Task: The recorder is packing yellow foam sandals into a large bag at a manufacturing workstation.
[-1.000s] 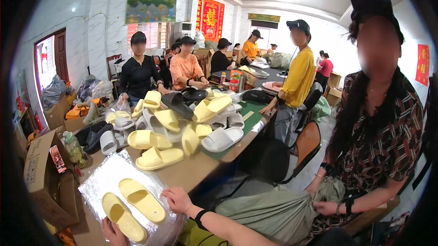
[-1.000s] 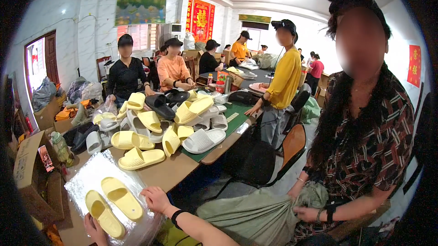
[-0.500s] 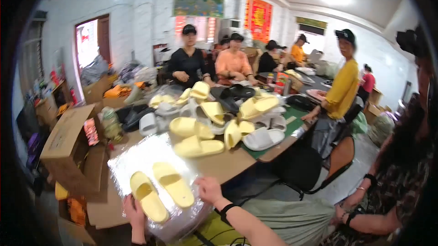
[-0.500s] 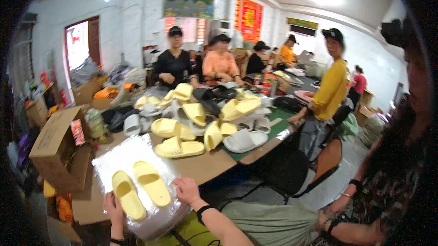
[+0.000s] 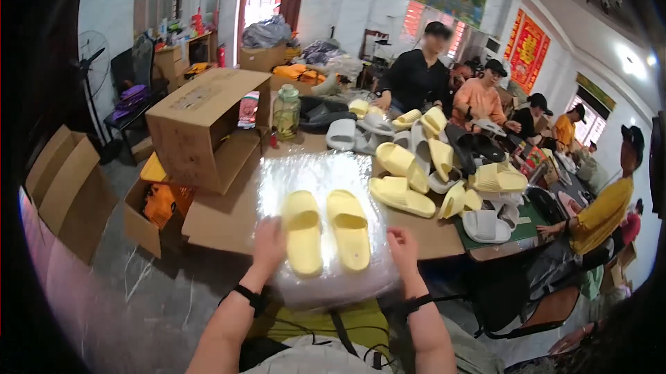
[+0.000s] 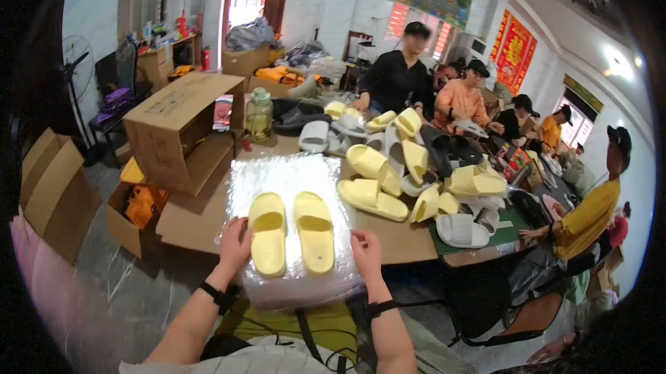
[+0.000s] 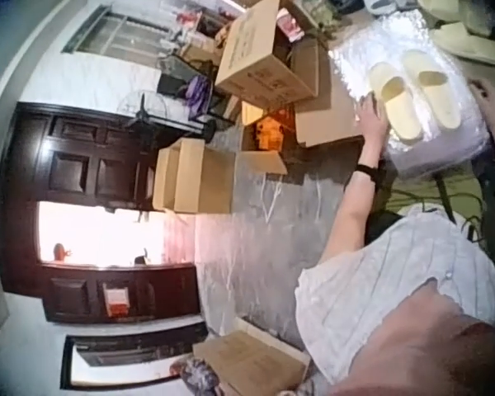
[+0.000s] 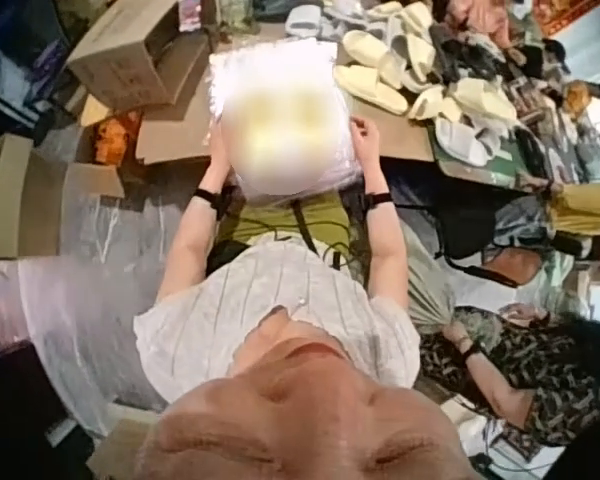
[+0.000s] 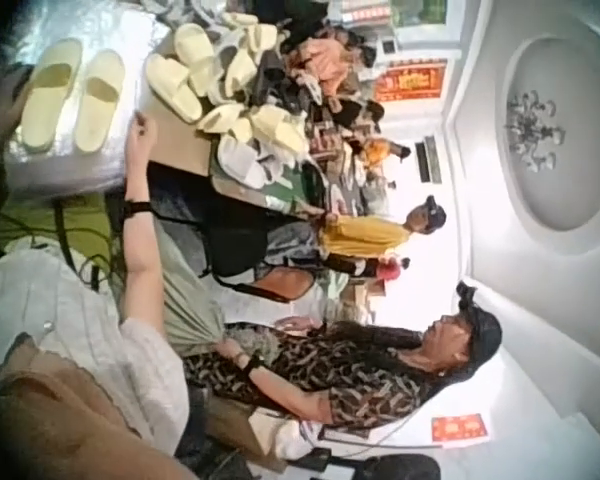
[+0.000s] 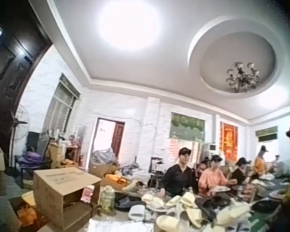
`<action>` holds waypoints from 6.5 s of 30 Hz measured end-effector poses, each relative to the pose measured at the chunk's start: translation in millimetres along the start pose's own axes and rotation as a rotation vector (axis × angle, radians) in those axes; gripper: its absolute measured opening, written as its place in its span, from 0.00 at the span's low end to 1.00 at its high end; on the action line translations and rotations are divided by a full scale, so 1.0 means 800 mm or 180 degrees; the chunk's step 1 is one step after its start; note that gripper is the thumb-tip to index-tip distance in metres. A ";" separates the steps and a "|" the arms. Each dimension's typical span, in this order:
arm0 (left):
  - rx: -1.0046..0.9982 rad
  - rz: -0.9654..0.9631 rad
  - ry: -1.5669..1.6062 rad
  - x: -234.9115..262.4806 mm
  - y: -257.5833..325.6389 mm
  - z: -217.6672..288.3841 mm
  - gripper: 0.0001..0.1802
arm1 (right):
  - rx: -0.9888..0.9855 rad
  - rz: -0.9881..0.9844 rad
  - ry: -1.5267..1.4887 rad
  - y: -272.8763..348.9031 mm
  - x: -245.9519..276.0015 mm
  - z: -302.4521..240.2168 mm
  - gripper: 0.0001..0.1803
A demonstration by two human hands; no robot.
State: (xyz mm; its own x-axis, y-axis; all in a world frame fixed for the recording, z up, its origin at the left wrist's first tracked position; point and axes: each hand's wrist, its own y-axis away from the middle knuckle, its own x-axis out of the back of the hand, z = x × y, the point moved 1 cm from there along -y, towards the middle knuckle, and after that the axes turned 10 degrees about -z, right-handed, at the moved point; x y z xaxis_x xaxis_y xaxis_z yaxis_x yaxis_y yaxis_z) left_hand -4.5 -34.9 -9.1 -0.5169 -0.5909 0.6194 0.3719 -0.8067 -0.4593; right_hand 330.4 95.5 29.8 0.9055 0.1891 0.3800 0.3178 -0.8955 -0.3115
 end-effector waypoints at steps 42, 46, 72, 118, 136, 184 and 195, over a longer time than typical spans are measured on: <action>-0.1220 -0.2074 -0.1384 0.027 -0.040 0.102 0.39 | -0.0362 0.1134 0.0550 0.164 0.102 -0.003 0.08; -0.1298 -0.2287 -0.1061 0.015 -0.021 0.123 0.35 | -0.0184 0.0863 0.0637 0.166 0.083 -0.066 0.11; -0.1289 -0.2473 -0.0819 -0.002 -0.015 0.093 0.36 | -0.0279 0.0158 0.0964 0.169 0.028 -0.075 0.17; -0.2228 -0.2256 -0.0595 0.029 -0.013 0.193 0.22 | 0.0130 -0.0895 0.1701 0.128 -0.031 -0.117 0.14; -0.1900 -0.2789 0.0228 0.077 0.050 0.235 0.29 | -0.0001 -0.0361 0.2023 -0.064 -0.129 -0.065 0.19; 0.0172 -0.0446 -0.0688 -0.001 -0.032 0.002 0.34 | 0.0614 -0.0252 0.1143 -0.068 -0.146 -0.009 0.22; 0.0204 -0.0328 -0.0520 0.002 -0.031 0.004 0.33 | 0.0919 -0.0034 0.0964 -0.063 -0.142 -0.027 0.21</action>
State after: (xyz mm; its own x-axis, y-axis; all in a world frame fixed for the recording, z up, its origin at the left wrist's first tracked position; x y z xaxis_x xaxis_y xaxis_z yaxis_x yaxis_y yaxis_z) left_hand -12.3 -15.6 5.2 -0.4247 -0.4942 0.7585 0.3745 -0.8587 -0.3498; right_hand 205.8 110.3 21.3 0.7917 0.0322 0.6101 0.4315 -0.7363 -0.5212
